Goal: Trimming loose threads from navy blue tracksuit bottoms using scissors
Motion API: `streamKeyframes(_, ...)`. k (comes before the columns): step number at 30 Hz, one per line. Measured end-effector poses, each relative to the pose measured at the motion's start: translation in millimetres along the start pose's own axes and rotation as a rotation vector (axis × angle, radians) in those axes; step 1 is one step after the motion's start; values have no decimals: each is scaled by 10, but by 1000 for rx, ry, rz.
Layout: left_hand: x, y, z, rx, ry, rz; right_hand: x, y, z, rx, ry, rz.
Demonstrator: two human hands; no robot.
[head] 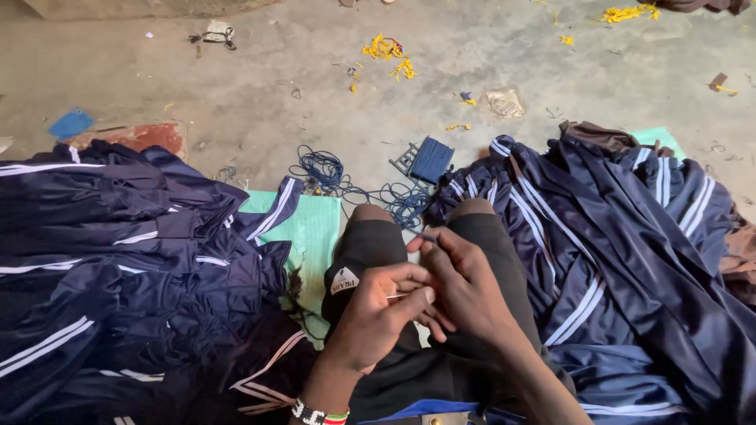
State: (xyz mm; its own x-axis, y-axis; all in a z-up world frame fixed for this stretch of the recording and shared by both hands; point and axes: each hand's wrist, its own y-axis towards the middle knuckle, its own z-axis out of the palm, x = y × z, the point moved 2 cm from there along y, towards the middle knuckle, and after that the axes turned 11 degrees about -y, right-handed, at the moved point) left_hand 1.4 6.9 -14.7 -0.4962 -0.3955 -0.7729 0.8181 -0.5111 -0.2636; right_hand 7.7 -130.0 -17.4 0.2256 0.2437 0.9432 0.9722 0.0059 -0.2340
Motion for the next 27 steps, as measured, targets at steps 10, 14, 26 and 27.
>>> streamKeyframes(10, 361, -80, -81, -108, -235, 131, -156, -42, -176, -189, -59, -126)
streamKeyframes(14, 467, -50, -138, -153, -132, 267, 25, -153, -371, -259, -166, -116)
streamKeyframes(26, 285, -183, 100, -112, -90, 240, -59, -347, -269, -211, -164, -134)
streamKeyframes(27, 274, -183, 108, -111, -85, 240, -64, -356, -268, -215, -154, -117)
